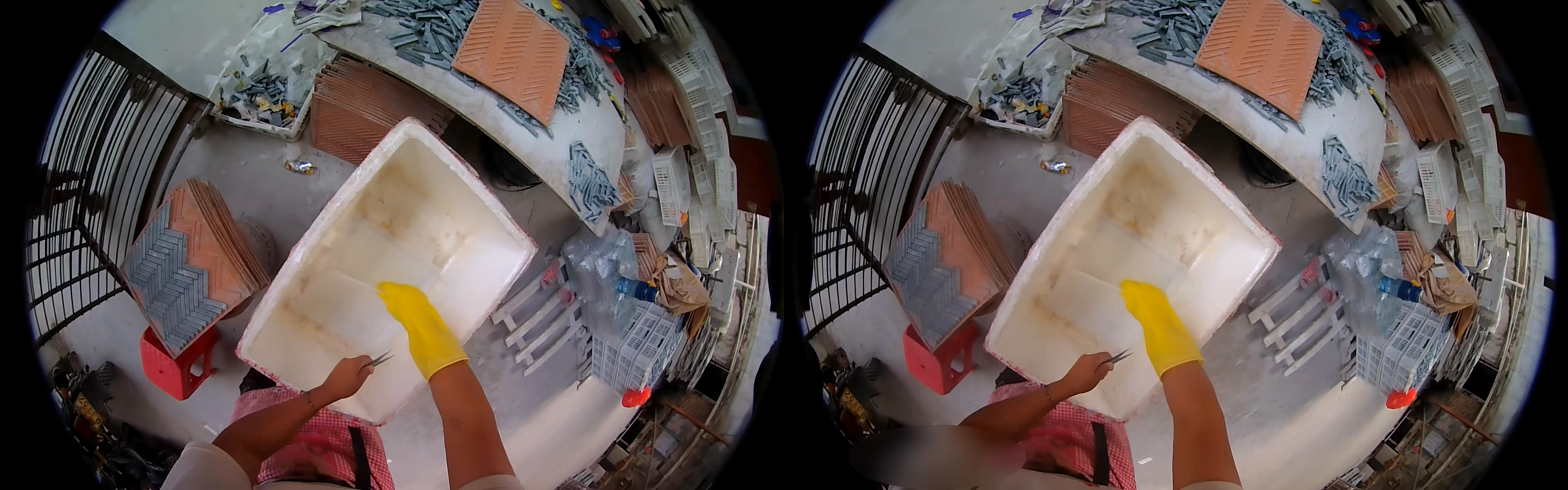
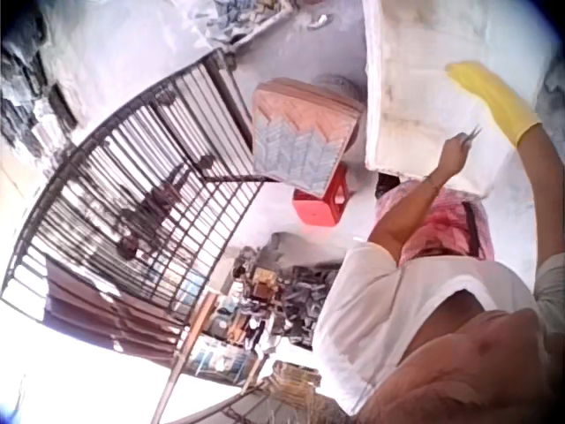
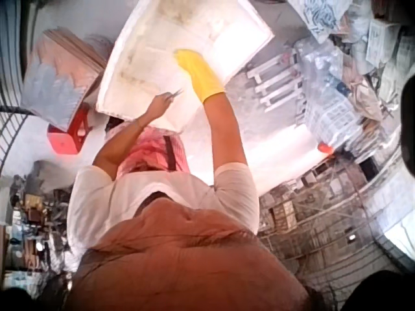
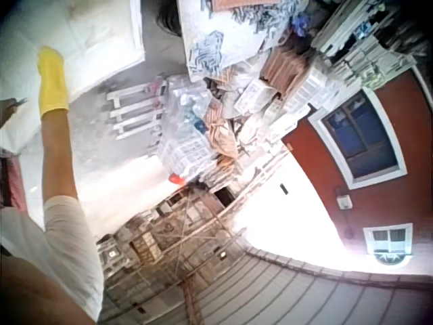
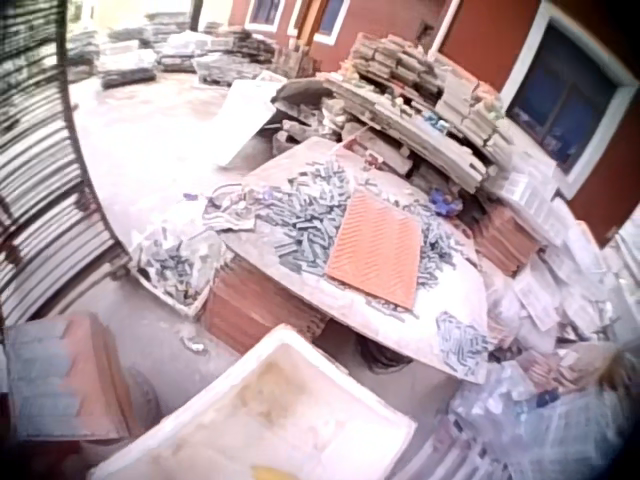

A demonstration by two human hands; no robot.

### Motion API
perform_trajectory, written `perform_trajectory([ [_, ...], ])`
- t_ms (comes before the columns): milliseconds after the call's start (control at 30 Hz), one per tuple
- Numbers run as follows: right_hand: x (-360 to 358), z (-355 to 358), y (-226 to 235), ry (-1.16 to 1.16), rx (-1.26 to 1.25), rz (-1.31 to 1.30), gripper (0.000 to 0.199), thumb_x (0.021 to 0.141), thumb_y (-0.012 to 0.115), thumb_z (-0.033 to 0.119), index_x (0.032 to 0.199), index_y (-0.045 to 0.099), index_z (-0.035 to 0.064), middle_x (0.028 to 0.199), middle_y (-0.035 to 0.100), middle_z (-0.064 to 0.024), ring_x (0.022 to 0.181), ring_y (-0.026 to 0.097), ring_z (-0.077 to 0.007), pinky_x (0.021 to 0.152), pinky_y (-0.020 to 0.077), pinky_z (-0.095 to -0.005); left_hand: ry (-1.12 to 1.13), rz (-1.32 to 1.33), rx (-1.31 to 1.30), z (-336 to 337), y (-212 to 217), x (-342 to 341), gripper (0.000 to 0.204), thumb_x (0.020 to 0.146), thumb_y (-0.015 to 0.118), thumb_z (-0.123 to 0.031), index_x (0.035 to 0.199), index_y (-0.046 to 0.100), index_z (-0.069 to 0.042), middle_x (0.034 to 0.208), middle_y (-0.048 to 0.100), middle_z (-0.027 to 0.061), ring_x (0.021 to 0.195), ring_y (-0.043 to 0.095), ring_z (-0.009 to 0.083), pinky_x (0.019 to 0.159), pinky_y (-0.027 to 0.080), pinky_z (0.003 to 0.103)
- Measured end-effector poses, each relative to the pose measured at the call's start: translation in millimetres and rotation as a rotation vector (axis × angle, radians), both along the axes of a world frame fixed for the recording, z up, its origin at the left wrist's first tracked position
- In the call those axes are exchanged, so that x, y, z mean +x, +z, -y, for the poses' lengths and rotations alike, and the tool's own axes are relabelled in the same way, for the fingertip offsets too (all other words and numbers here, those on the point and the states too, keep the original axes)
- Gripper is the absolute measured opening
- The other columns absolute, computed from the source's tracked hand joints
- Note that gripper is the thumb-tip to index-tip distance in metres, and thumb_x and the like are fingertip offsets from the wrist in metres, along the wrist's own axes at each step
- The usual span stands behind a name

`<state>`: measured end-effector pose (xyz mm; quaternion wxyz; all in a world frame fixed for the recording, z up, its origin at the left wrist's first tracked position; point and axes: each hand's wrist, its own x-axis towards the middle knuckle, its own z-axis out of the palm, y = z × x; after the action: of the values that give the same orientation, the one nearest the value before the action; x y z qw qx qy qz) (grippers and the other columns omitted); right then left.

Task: The person wipes the surface of a patterned tile with a yellow-gloved hand, then places it on a metal rack. They repeat this process with additional tiles, retrieving them from a white container and wiping each one before stacking them on the rack.

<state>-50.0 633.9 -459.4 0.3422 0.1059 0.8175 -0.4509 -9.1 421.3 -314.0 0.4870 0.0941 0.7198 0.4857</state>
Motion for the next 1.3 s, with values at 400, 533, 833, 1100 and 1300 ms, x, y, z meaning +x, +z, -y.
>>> perform_trajectory([
  [400,-14.5,13.5,376.1,-0.670,-0.224,0.095,0.029,0.086,0.052,0.018,0.112,0.055,0.0043,0.094,0.061,-0.0089,0.078,0.059,-0.0164,0.069,0.0477,-0.0233,0.115,-0.283,0.044,187.9,84.3,17.1,0.021,0.082,0.047,-0.020,0.076,0.054,-0.001,0.069,0.054,0.0209,0.067,0.053,0.0389,0.060,0.041,0.042],
  [533,3.9,61.6,455.8,-0.678,-0.179,-0.083,0.032,0.086,0.053,0.022,0.111,0.056,0.0030,0.096,0.060,-0.0069,0.079,0.057,-0.0136,0.068,0.0467,-0.0219,0.204,-0.378,0.012,262.7,76.4,24.5,0.021,0.082,0.047,-0.019,0.076,0.054,0.000,0.068,0.053,0.0217,0.063,0.051,0.0397,0.058,0.041,0.041],
  [833,-10.8,195.1,460.6,-0.568,-0.371,-0.196,0.040,0.085,0.053,0.030,0.109,0.056,-0.0020,0.094,0.060,-0.0077,0.077,0.057,-0.0138,0.069,0.0469,-0.0221,0.632,-0.253,-0.026,387.1,101.9,28.2,0.021,0.079,0.047,-0.015,0.068,0.053,0.002,0.057,0.050,0.0160,0.052,0.050,0.0268,0.053,0.040,0.035],
  [1100,-87.9,294.5,364.8,-0.325,-0.502,0.001,0.036,0.086,0.051,0.029,0.106,0.058,-0.0008,0.093,0.060,-0.0066,0.078,0.056,-0.0136,0.070,0.0462,-0.0235,0.942,-0.127,-0.188,443.3,76.5,88.7,0.023,0.081,0.046,-0.014,0.066,0.055,0.001,0.052,0.050,0.0072,0.047,0.048,0.0149,0.047,0.038,0.030],
  [1300,-131.8,353.6,284.9,-0.203,-0.429,0.196,0.034,0.088,0.049,0.028,0.105,0.057,0.0003,0.090,0.060,-0.0059,0.078,0.056,-0.0140,0.069,0.0465,-0.0240,1.190,0.115,-0.276,429.7,64.7,154.1,0.021,0.081,0.047,-0.014,0.070,0.056,0.001,0.053,0.050,0.0058,0.049,0.048,0.0129,0.047,0.038,0.027],
])
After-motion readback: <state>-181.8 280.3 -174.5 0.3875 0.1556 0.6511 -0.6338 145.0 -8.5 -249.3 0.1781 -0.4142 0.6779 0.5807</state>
